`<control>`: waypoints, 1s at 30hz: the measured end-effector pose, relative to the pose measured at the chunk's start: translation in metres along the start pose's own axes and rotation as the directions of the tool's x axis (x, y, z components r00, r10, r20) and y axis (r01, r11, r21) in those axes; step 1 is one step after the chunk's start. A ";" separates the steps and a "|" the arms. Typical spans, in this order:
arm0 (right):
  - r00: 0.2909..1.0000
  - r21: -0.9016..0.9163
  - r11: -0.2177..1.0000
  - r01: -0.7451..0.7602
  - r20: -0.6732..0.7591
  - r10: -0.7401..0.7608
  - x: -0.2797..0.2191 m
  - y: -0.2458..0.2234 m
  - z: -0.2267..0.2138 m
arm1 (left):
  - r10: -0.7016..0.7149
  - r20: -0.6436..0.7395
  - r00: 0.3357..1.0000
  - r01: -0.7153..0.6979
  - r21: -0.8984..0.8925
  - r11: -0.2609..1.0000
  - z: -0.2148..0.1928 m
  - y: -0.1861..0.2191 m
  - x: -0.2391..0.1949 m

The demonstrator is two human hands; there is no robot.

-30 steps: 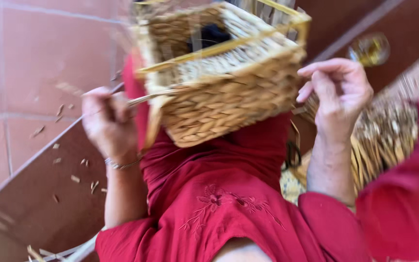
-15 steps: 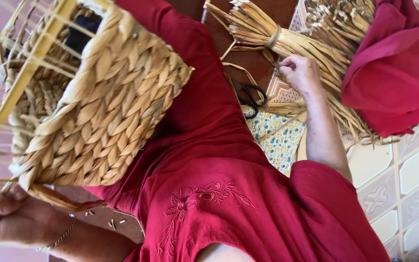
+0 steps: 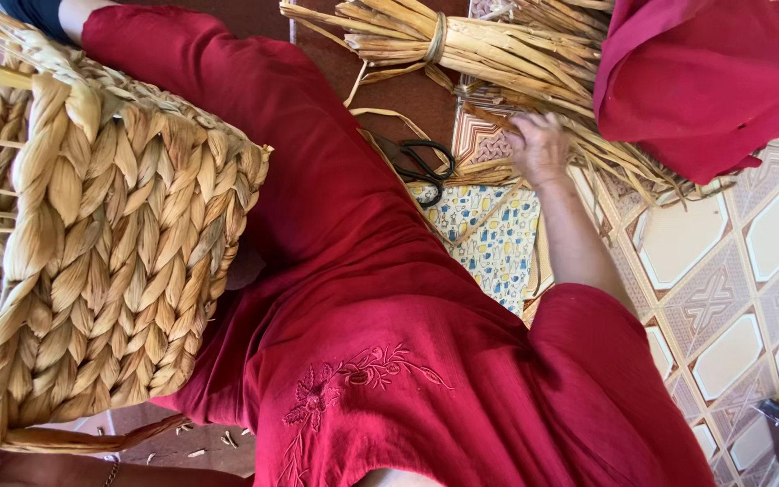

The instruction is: The person weaves a rectangular basket by hand, interlacing dried palm strips through a rigid frame. They repeatedly pull strips through the weave, tighten them, and rotate the basket to continue the pattern.

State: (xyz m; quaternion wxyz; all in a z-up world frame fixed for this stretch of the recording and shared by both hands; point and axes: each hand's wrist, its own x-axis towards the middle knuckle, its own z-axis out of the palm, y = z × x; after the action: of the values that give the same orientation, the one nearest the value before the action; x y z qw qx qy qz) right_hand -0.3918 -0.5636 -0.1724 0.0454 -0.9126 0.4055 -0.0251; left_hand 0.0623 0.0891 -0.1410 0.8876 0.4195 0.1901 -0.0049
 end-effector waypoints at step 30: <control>0.170 0.602 -0.072 0.795 -0.335 -0.927 0.006 -0.540 -0.165 | 0.370 0.048 0.928 -0.372 0.038 0.927 0.080 0.123 -0.182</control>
State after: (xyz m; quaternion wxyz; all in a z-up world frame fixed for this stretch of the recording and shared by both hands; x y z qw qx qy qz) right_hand -0.0034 -0.2181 0.0472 0.3798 -0.8606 -0.3216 -0.1080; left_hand -0.0589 0.0814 0.0588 0.8661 0.4684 0.0892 0.1503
